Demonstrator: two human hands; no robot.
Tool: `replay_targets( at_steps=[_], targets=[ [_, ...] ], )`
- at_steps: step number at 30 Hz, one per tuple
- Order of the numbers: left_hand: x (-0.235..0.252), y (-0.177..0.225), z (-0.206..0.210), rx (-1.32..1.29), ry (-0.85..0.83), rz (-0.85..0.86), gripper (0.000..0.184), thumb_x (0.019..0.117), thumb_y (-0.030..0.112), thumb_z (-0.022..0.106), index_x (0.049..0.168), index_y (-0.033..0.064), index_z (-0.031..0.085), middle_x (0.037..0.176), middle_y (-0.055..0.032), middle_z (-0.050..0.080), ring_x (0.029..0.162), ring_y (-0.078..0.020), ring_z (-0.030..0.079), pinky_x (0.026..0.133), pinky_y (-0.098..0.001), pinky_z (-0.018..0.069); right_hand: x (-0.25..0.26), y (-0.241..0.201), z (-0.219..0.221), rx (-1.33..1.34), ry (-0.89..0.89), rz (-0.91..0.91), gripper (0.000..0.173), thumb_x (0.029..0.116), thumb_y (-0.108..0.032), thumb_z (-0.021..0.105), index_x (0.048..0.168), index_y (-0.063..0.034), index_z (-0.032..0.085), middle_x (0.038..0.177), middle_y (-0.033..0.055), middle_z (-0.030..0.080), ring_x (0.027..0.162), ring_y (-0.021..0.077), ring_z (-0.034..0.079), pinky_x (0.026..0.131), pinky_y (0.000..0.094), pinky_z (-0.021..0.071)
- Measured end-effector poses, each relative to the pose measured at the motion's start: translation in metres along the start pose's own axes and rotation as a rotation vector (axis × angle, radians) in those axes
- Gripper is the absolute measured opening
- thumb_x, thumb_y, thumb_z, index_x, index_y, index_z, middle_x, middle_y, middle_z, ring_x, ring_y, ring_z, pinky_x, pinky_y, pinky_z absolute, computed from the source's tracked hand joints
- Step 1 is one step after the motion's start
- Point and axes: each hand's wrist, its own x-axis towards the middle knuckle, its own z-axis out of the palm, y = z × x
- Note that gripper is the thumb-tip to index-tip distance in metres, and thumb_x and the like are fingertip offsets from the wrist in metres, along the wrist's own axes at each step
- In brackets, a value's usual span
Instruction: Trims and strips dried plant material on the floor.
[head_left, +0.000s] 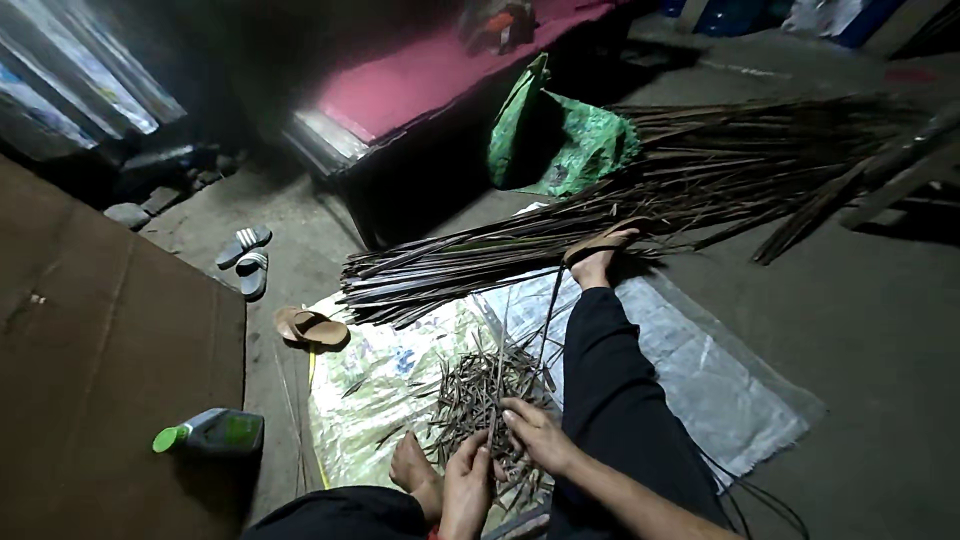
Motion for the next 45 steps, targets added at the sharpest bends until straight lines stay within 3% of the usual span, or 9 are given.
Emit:
replay_targets(
  at_steps=[4,14,16,25,32,37,39,42,45],
  targets=[
    [0.0,-0.002,0.003,0.06,0.004,-0.018,0.027,0.1066,0.003,0.046,0.126,-0.0057,0.062,0.068,-0.0011,0.064,0.051,-0.004,0.055,0.05,-0.0197,0.0474,-0.002,-0.003,0.009,0.161,0.001,0.105,0.039,0.1133,-0.021,0.033,0.145,-0.0004,0.045,0.074,0.0,0.049,0.055,0.0083,0.047,0.052,0.025,0.0422],
    [0.001,-0.001,0.006,0.143,0.026,-0.039,0.017,0.105,0.002,0.049,0.114,-0.0059,0.061,0.068,-0.0022,0.062,0.049,-0.0042,0.053,0.049,-0.0199,0.0455,0.019,0.005,0.023,0.16,0.167,0.13,0.04,0.1141,-0.022,0.032,0.14,-0.0007,0.053,0.082,0.0063,0.052,0.06,0.0138,0.046,0.058,0.0312,0.0432],
    [0.0,0.0,0.005,0.1,0.019,-0.061,0.017,0.1057,0.002,0.048,0.114,-0.0057,0.061,0.067,-0.0023,0.062,0.048,-0.004,0.052,0.047,-0.0194,0.0439,0.027,0.007,0.014,0.212,0.206,0.184,0.042,0.1147,-0.025,0.03,0.141,-0.003,0.053,0.075,0.0031,0.049,0.055,0.0127,0.045,0.053,0.0297,0.0412],
    [0.007,0.005,-0.006,-0.078,0.021,-0.131,0.022,0.1087,0.005,0.04,0.111,-0.0049,0.06,0.062,-0.0002,0.058,0.046,-0.0036,0.05,0.044,-0.0177,0.0423,-0.009,0.001,0.013,0.176,-0.012,0.078,0.043,0.1127,-0.023,0.033,0.148,-0.0031,0.046,0.07,-0.0009,0.05,0.05,0.008,0.045,0.049,0.0249,0.0412],
    [0.006,0.01,-0.009,-0.093,0.008,-0.141,0.015,0.1082,0.004,0.044,0.103,-0.0024,0.057,0.064,-0.004,0.062,0.049,-0.0078,0.058,0.047,-0.0202,0.0494,-0.014,0.003,0.025,0.131,-0.085,-0.021,0.045,0.1113,-0.019,0.037,0.152,0.001,0.038,0.081,0.0037,0.055,0.061,0.0096,0.049,0.06,0.0279,0.0452],
    [0.007,0.008,-0.007,-0.163,0.03,-0.127,0.019,0.1089,0.003,0.04,0.098,-0.0007,0.055,0.059,-0.0013,0.056,0.045,-0.0043,0.051,0.043,-0.017,0.0436,-0.015,0.014,0.031,0.137,-0.09,-0.1,0.046,0.1104,-0.018,0.038,0.151,0.0026,0.04,0.088,0.0055,0.058,0.066,0.0088,0.05,0.066,0.0278,0.0469],
    [0.008,0.006,-0.006,-0.188,0.032,-0.147,0.02,0.1096,0.005,0.039,0.097,0.0005,0.055,0.058,-0.0002,0.055,0.044,-0.0032,0.049,0.042,-0.0162,0.0413,-0.014,0.016,0.032,0.091,-0.053,-0.121,0.045,0.1104,-0.018,0.039,0.15,0.003,0.043,0.109,0.0141,0.064,0.079,0.013,0.058,0.077,0.0307,0.0503],
    [0.01,0.004,-0.005,-0.195,0.038,-0.15,0.02,0.1097,0.004,0.038,0.097,0.0011,0.054,0.058,0.0006,0.053,0.043,-0.0021,0.046,0.042,-0.0153,0.0386,-0.012,0.017,0.035,0.008,-0.008,-0.145,0.046,0.1107,-0.019,0.04,0.15,0.0035,0.047,0.139,0.0218,0.061,0.121,0.0245,0.063,0.108,0.0399,0.0472],
    [0.01,0.007,-0.004,-0.204,0.047,-0.147,0.021,0.1096,0.004,0.039,0.096,0.0014,0.054,0.057,0.0011,0.052,0.042,-0.0018,0.045,0.041,-0.0148,0.0381,-0.008,0.015,0.036,-0.015,0.018,-0.152,0.046,0.1108,-0.02,0.039,0.149,0.0039,0.048,0.14,0.0222,0.061,0.129,0.0274,0.06,0.113,0.0428,0.0437]
  ],
)
